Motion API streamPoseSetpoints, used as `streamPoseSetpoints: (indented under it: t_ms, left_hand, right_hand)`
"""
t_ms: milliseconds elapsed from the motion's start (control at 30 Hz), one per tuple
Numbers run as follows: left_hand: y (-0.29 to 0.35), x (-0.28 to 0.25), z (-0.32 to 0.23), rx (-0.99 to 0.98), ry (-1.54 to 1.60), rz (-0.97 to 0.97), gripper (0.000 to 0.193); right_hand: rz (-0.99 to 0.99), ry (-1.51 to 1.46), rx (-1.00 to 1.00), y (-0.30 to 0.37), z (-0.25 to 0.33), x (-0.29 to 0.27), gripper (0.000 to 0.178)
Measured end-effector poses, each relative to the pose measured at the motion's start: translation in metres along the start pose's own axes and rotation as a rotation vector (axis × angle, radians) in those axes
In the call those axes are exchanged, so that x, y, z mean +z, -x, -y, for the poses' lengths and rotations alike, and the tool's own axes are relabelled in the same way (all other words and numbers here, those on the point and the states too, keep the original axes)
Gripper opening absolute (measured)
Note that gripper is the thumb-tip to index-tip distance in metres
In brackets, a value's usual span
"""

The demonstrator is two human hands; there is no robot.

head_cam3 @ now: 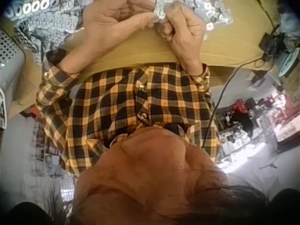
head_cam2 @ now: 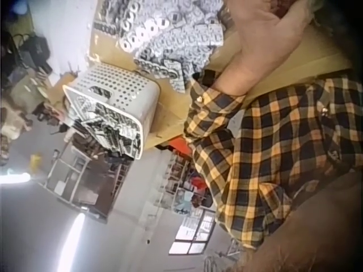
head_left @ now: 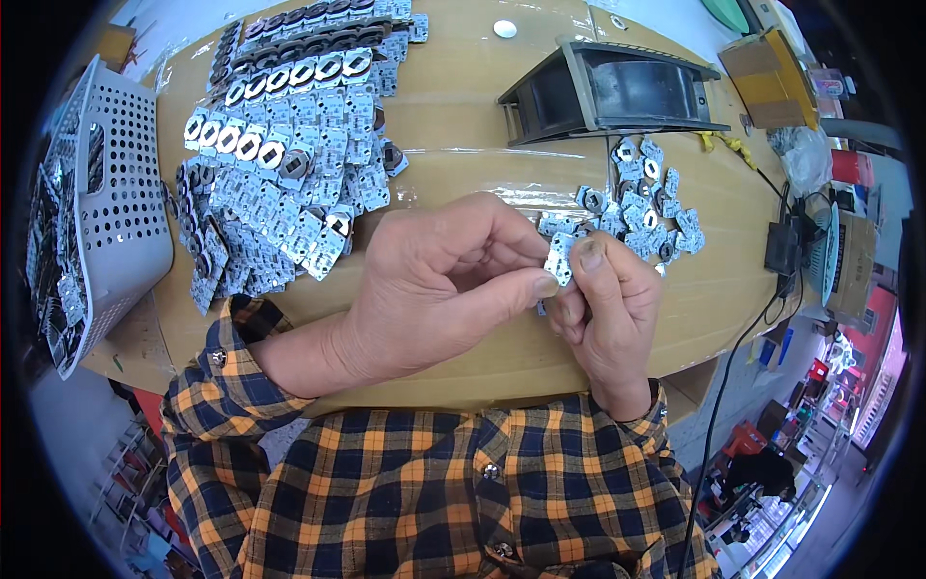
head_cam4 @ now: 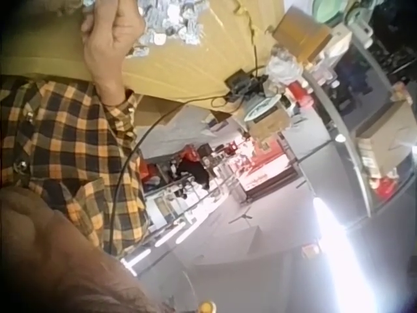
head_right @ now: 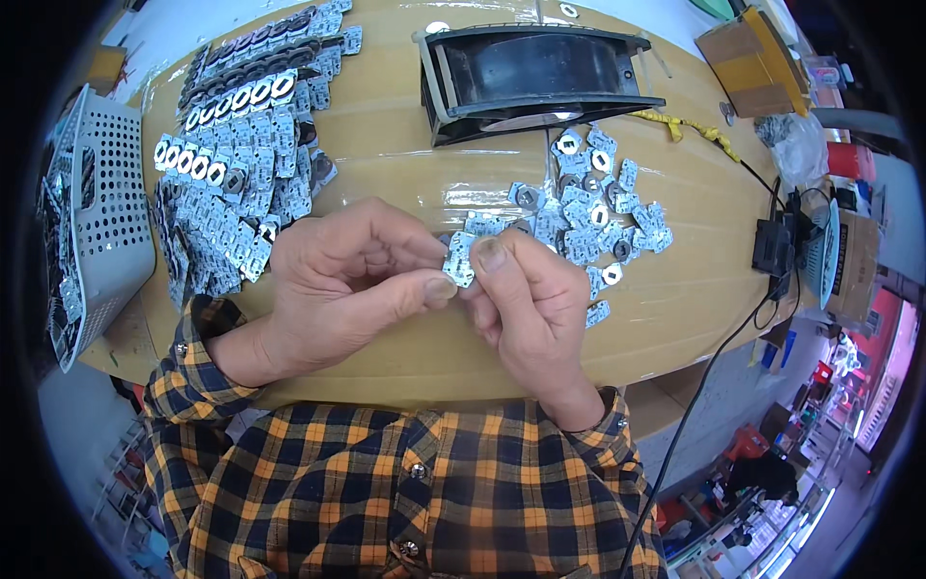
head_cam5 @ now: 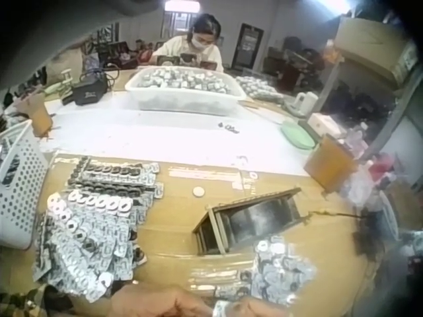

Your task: Manually assembling small metal components or brackets at a factory workbench.

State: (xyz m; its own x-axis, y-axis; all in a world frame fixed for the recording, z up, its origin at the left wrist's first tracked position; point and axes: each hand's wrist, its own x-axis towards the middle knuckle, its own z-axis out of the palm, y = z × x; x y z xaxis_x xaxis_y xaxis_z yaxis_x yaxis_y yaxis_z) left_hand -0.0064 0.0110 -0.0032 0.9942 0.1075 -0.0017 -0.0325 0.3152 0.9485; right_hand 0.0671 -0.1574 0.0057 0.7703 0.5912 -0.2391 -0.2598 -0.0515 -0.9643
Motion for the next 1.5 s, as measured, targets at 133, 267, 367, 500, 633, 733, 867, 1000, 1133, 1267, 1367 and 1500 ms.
streamPoseSetpoints:
  t_ms: [133,267,367,500,633,733,867,1000,1133,1267,1367,1500]
  left_hand:
    - [0.003,-0.001,0.002,0.08,-0.175,-0.003,0.018]
    - [0.003,-0.004,0.006,0.429,-0.826,0.108,0.02]
    - [0.002,-0.01,-0.026,0.473,-1.312,0.164,0.018]
    - [-0.004,-0.038,-0.074,0.406,-1.573,0.0,0.014]
    - [-0.016,-0.074,-0.08,0.442,-1.708,-0.063,0.024]
    - [-0.017,-0.085,-0.081,0.393,-1.672,-0.04,0.03]
    - [-0.019,-0.09,-0.078,0.378,-1.635,-0.006,0.032]
    - [-0.02,-0.091,-0.078,0.371,-1.621,-0.008,0.029]
    - [-0.024,-0.081,-0.09,0.434,-1.426,0.065,0.025]
    - [-0.018,-0.077,-0.09,0.551,-1.36,0.132,0.021]
    - [-0.008,-0.05,-0.083,0.494,-1.202,0.203,0.019]
    - [0.002,-0.022,-0.048,0.399,-1.067,0.408,0.021]
  right_hand:
    - [-0.004,-0.008,0.021,0.002,0.005,0.003,0.034]
    - [-0.152,0.634,-0.285,0.007,0.003,-0.01,0.032]
    - [-0.309,0.998,-0.484,0.013,0.005,-0.021,0.03]
    - [-0.301,0.852,-0.498,0.014,0.01,-0.011,0.018]
    - [0.114,0.726,-0.67,0.002,0.001,0.01,0.022]
    - [0.127,0.759,-0.456,0.005,-0.003,0.019,0.021]
    - [-0.039,0.685,-0.301,0.006,0.004,0.011,0.011]
    - [-0.033,0.655,-0.327,0.007,-0.001,0.009,0.013]
    - [-0.046,0.635,-0.334,0.01,-0.003,0.008,0.018]
    - [-0.045,0.566,-0.347,0.01,0.001,0.006,0.026]
    - [-0.071,0.556,-0.322,0.012,0.001,0.005,0.025]
    - [-0.01,0.522,-0.231,0.012,0.001,-0.003,0.024]
